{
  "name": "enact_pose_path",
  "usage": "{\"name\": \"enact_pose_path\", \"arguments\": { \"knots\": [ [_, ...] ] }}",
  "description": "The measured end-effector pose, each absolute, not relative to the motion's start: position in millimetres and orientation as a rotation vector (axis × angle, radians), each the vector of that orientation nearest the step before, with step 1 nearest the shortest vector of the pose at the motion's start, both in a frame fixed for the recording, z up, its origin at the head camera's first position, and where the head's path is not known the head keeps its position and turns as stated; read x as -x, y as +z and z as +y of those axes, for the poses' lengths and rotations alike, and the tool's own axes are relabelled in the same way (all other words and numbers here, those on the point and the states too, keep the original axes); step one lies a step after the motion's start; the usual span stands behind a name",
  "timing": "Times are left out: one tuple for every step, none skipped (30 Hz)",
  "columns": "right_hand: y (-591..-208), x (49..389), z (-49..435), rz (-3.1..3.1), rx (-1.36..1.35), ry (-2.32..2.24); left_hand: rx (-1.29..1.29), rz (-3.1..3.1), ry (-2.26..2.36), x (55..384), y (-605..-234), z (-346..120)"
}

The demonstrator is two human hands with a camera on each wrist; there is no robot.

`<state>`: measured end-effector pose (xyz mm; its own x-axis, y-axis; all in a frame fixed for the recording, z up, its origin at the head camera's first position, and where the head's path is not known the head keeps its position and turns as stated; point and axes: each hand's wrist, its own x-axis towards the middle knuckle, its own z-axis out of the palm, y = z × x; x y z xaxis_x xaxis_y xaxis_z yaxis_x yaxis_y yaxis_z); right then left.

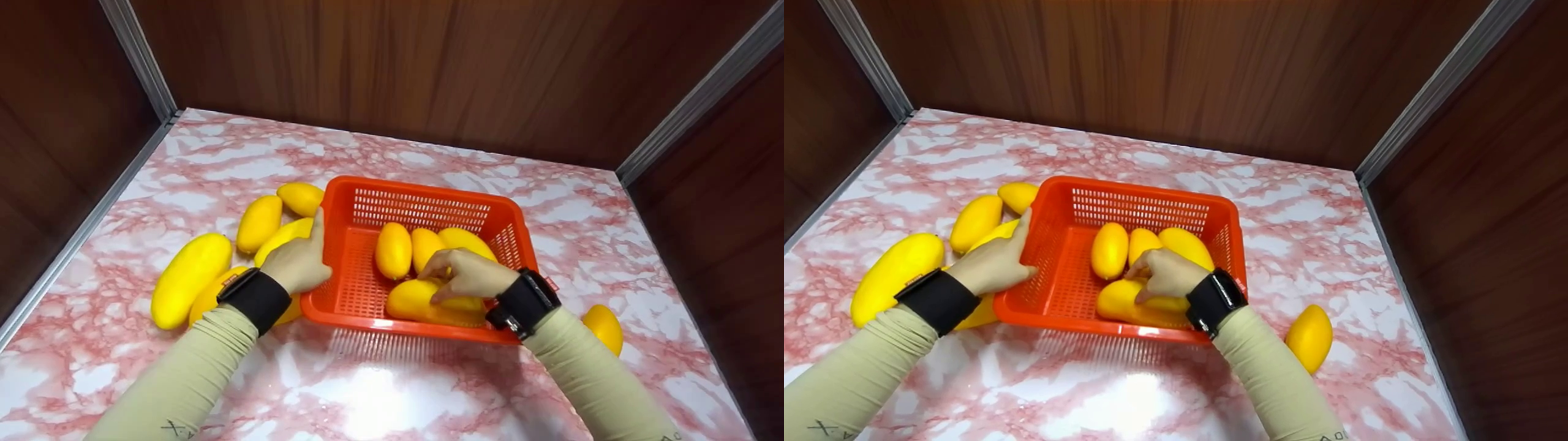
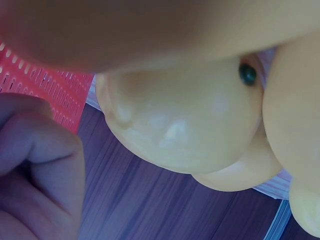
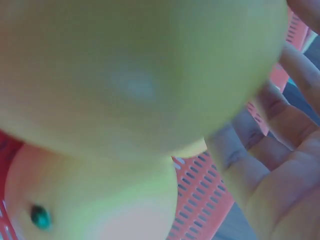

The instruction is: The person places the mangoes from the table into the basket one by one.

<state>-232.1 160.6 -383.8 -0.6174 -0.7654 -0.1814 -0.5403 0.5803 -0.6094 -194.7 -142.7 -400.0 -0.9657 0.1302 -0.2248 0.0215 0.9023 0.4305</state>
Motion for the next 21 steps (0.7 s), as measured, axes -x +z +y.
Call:
{"name": "enact_pose_path", "arguments": {
  "knots": [
    [-382.6,232.3,161.7,2.393,1.046,-0.705,-0.114,2.817,0.63,194.7,-399.8,-142.6],
    [-381.6,232.5,162.7,2.397,1.038,-0.701,-0.111,2.815,0.63,194.9,-400.0,-142.7],
    [-380.7,232.6,163.8,2.399,1.031,-0.696,-0.108,2.813,0.633,194.9,-400.0,-142.5],
    [-379.9,232.7,164.7,2.397,1.026,-0.691,-0.103,2.811,0.634,194.9,-399.6,-142.2],
    [-378.8,232.7,165.7,2.394,1.024,-0.686,-0.101,2.808,0.639,195.0,-399.6,-142.1],
    [-377.9,232.9,166.8,2.39,1.019,-0.683,-0.099,2.805,0.641,195.2,-399.7,-141.8],
    [-376.7,233.1,167.9,2.384,1.01,-0.686,-0.096,2.802,0.644,195.2,-399.4,-141.6],
    [-375.2,233.2,169.4,2.38,1.01,-0.687,-0.096,2.8,0.647,195.3,-399.4,-141.4],
    [-373.1,233.2,170.9,2.377,1.008,-0.686,-0.094,2.798,0.649,195.3,-399.3,-141.2],
    [-370.6,233.2,172.6,2.375,1.006,-0.688,-0.095,2.795,0.655,195.2,-399.2,-141.0],
    [-367.7,233.1,174.8,2.379,1.003,-0.687,-0.096,2.794,0.659,195.1,-399.2,-140.8],
    [-364.5,232.9,177.0,2.385,1.002,-0.69,-0.096,2.793,0.659,195.0,-399.2,-140.7],
    [-361.1,232.6,179.3,2.394,1.004,-0.691,-0.099,2.793,0.666,194.7,-399.0,-140.6],
    [-357.7,232.3,181.6,2.408,1.003,-0.691,-0.103,2.797,0.668,194.5,-399.2,-140.6],
    [-354.5,232.1,183.9,2.42,1.0,-0.698,-0.105,2.798,0.67,194.3,-399.1,-140.6],
    [-351.6,231.9,186.4,2.434,0.993,-0.707,-0.107,2.799,0.674,194.1,-399.1,-140.6],
    [-348.8,231.5,188.8,2.45,0.976,-0.714,-0.104,2.804,0.672,193.9,-399.0,-140.7],
    [-346.3,231.2,191.2,2.461,0.958,-0.725,-0.103,2.807,0.673,193.8,-399.2,-140.8],
    [-344.2,230.9,193.6,2.469,0.936,-0.739,-0.103,2.81,0.675,193.7,-399.4,-140.9],
    [-342.4,230.4,196.0,2.474,0.917,-0.755,-0.1,2.812,0.675,193.6,-399.5,-141.0],
    [-340.9,229.9,198.8,2.475,0.906,-0.775,-0.099,2.809,0.677,193.5,-399.5,-141.2]
  ]
}}
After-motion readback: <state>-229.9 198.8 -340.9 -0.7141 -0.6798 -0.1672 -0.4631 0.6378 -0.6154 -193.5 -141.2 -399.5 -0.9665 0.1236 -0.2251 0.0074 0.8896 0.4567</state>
